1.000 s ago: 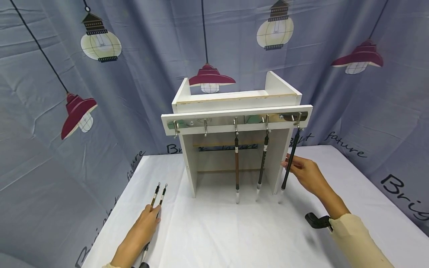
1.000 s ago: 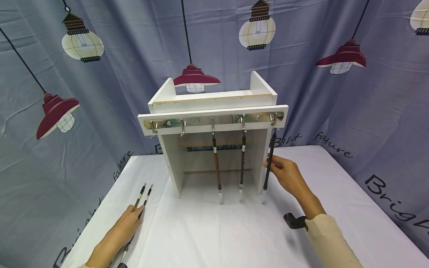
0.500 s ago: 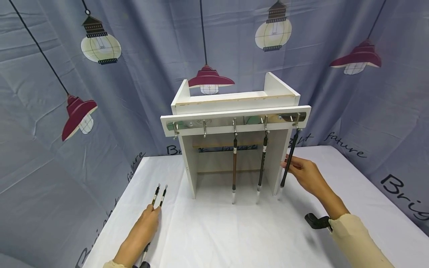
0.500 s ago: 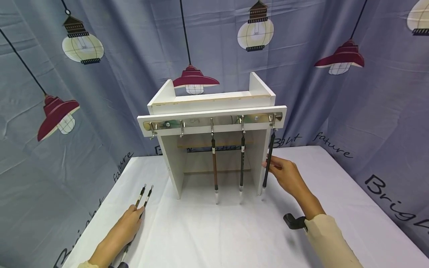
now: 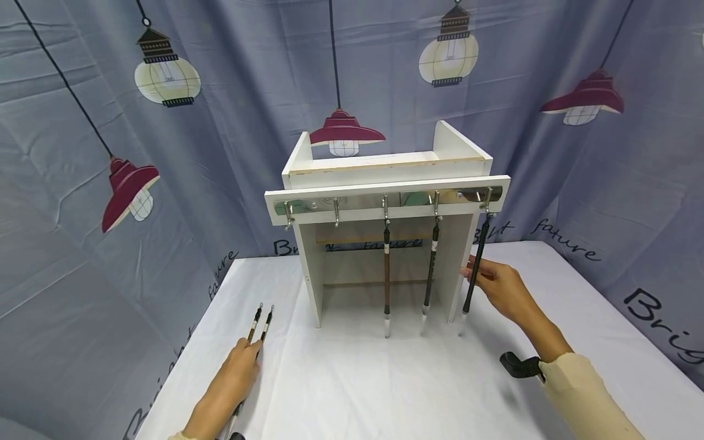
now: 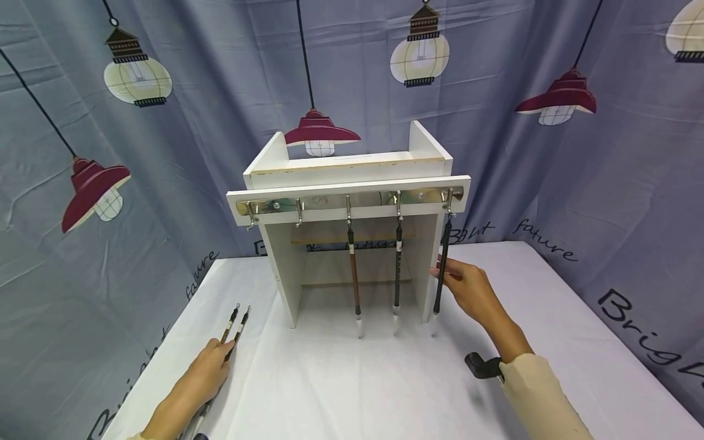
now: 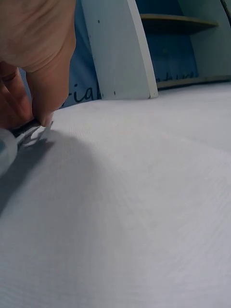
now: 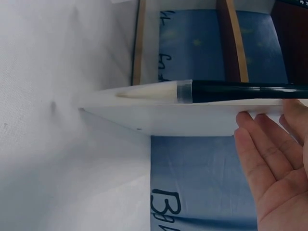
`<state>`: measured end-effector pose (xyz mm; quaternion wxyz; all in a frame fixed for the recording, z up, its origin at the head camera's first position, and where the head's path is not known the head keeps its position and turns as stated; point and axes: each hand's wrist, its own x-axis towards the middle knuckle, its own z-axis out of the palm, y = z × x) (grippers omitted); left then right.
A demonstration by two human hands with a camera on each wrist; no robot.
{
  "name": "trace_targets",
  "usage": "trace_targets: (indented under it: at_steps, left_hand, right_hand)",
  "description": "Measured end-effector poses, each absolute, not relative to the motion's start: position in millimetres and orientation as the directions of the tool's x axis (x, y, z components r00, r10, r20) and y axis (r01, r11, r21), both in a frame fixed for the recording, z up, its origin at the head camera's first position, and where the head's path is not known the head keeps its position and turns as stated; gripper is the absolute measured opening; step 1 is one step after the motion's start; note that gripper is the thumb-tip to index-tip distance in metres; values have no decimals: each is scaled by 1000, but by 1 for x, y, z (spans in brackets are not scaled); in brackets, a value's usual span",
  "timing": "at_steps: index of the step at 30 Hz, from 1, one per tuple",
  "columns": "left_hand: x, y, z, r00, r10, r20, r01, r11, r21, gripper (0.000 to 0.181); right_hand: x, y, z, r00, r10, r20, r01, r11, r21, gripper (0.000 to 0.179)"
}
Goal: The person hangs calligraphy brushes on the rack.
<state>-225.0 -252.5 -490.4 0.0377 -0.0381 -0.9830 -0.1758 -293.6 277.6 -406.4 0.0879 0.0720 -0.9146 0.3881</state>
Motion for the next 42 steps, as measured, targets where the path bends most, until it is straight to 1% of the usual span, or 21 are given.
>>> trace_targets:
  at_steps: [5, 11, 16, 23, 27, 29, 31, 34, 37, 40, 42]
  left_hand:
    - [-218, -252, -485, -990, 61, 129, 109, 906, 410, 45]
    - [-206, -244, -468, -968, 97, 232, 199, 861, 468, 46]
    - [-193, -228, -449, -933, 131, 336, 287, 834, 472, 48]
    - [-172, -209, -426, -865, 162, 475, 397, 799, 451, 55]
    - [-160, -201, -413, -819, 165, 549, 451, 778, 438, 61]
    - [-154, -196, -408, -786, 175, 594, 485, 770, 415, 64]
    - [-150, -192, -402, -739, 191, 646, 528, 759, 380, 67]
    - [-148, -184, -393, -651, 226, 725, 590, 751, 296, 71]
    - [-150, -176, -385, -580, 243, 777, 620, 750, 229, 72]
    - [-154, -169, -378, -545, 244, 802, 629, 751, 199, 71]
    - [-157, -165, -376, -534, 245, 809, 630, 754, 187, 71]
  right_hand:
    - [-293, 277, -405, -974, -61, 220, -200, 695, -691, 66]
    - [-293, 276, -405, -974, -66, 217, -201, 694, -692, 64]
    - [-293, 277, -407, -972, -66, 227, -207, 698, -685, 61]
    - [-294, 276, -407, -973, -59, 225, -201, 702, -683, 63]
    - [-294, 276, -406, -972, -60, 227, -203, 701, -683, 63]
    - [-294, 276, -406, -973, -58, 225, -200, 700, -685, 63]
    - [-294, 276, -406, -973, -55, 223, -196, 699, -687, 63]
    - [-294, 276, -406, -974, -52, 219, -192, 700, -688, 62]
    - [-294, 277, -406, -973, -53, 226, -197, 700, -686, 60]
    - [-294, 276, -407, -971, -56, 232, -204, 697, -687, 59]
    - [-294, 276, -407, -970, -58, 235, -208, 694, -689, 59]
